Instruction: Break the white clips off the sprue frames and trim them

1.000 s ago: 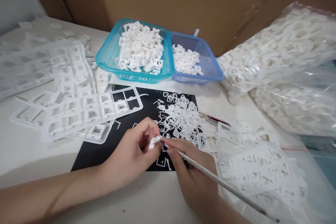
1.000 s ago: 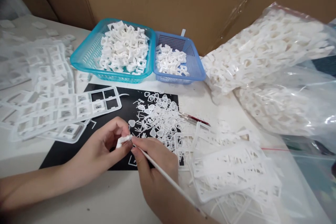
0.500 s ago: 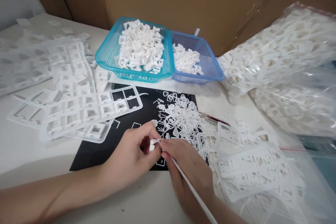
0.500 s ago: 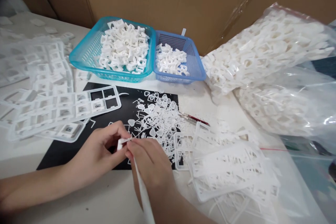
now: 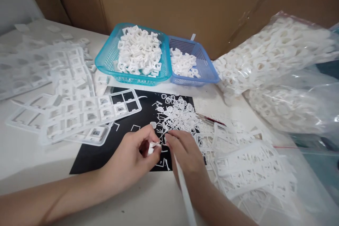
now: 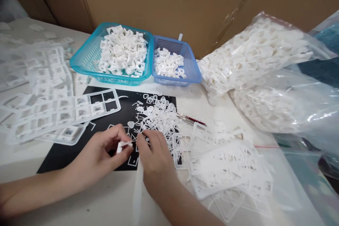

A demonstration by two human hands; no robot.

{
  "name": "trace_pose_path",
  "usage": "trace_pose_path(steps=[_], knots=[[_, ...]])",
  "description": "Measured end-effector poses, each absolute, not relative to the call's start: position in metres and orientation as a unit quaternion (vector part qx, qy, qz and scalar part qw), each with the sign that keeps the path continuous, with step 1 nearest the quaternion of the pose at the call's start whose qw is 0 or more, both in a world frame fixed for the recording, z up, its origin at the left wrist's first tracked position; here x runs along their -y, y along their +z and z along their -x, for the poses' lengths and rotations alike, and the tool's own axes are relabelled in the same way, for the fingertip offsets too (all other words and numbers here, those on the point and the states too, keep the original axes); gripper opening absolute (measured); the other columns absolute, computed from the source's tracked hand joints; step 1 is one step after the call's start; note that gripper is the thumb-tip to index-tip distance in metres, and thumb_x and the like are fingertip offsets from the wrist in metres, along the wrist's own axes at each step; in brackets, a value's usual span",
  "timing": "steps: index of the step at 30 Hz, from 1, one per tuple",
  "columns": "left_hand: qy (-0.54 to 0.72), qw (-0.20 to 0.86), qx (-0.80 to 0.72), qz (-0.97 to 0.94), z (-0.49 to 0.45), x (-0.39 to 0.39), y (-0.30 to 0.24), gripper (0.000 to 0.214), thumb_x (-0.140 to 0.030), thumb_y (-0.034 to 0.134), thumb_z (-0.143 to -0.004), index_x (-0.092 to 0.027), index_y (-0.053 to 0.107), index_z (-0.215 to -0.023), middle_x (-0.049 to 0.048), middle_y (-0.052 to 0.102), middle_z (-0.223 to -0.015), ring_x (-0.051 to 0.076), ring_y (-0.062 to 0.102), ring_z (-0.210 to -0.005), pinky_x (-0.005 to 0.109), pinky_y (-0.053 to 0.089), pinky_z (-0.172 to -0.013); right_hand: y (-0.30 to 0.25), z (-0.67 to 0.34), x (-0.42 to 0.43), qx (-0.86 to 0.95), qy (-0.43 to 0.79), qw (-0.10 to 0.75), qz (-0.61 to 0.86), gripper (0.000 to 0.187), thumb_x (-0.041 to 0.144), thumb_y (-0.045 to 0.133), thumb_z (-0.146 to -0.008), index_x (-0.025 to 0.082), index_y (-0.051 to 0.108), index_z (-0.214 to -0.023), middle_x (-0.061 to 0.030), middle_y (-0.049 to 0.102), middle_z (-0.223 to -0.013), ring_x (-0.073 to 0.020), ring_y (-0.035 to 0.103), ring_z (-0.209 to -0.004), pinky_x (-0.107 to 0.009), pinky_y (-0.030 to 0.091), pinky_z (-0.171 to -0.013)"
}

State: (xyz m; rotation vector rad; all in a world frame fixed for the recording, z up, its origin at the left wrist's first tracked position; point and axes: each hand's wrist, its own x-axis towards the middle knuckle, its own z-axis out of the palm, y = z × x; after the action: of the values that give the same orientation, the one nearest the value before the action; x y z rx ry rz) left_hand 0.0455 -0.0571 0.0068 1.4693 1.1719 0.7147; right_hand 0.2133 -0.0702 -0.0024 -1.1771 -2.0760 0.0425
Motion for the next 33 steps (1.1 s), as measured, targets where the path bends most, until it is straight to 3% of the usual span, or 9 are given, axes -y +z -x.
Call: trace_pose_path(steps=[4,10,16,22,33], knots=[[0.325,0.557,-0.484,-0.591,-0.044,0.057,0.004,0.008,-0.023,0.055,-0.089,-0.022,0.050,-0.084,-0.0061,0.042,-0.065,0.012,0.039,-0.059,0.024,0.033,-0.055,0.006,-0.221,0.064,0.771,0.051,0.423,0.474,0.025,0.006,0.048,-0.089,0.020,0.061,-0.105,-0.0094,0.068,-0.096,-0.0208,0.065,-0.091,-0.037,0.056,-0.078],[0.352,0.624,-0.430,-0.550,-0.044,0.054,0.007,0.010,-0.027,0.056,-0.092,-0.022,0.050,-0.085,-0.0048,0.049,-0.070,0.011,0.043,-0.063,0.023,0.036,-0.059,0.024,-0.226,0.068,0.700,0.236,0.396,0.546,0.018,0.021,0.055,-0.090,0.023,0.063,-0.106,-0.0045,0.073,-0.094,-0.0177,0.070,-0.087,-0.030,0.057,-0.074],[0.362,0.643,-0.413,-0.534,-0.043,0.054,0.008,0.007,-0.022,0.058,-0.090,-0.023,0.052,-0.087,-0.0030,0.057,-0.080,0.012,0.051,-0.072,0.023,0.038,-0.064,0.030,-0.235,0.066,0.697,0.278,0.439,0.494,0.015,0.017,0.056,-0.088,0.023,0.068,-0.092,-0.0026,0.073,-0.090,-0.0156,0.069,-0.086,-0.029,0.056,-0.075],[0.341,0.645,-0.413,-0.545,-0.040,0.053,0.008,0.010,-0.023,0.060,-0.089,-0.023,0.050,-0.087,-0.0026,0.052,-0.077,0.012,0.044,-0.065,0.023,0.035,-0.059,0.034,-0.238,0.063,0.740,0.306,0.417,0.428,0.015,0.016,0.060,-0.087,0.024,0.068,-0.094,-0.0022,0.074,-0.096,-0.0167,0.069,-0.090,-0.032,0.057,-0.077],[0.291,0.705,-0.356,-0.540,-0.034,0.050,0.015,0.012,-0.024,0.058,-0.091,-0.027,0.049,-0.098,-0.0037,0.055,-0.079,0.012,0.050,-0.071,0.024,0.036,-0.064,0.035,-0.239,0.059,0.770,0.346,0.390,0.367,0.018,0.012,0.059,-0.087,0.023,0.067,-0.099,-0.0025,0.073,-0.098,-0.0152,0.067,-0.091,-0.032,0.056,-0.077]])
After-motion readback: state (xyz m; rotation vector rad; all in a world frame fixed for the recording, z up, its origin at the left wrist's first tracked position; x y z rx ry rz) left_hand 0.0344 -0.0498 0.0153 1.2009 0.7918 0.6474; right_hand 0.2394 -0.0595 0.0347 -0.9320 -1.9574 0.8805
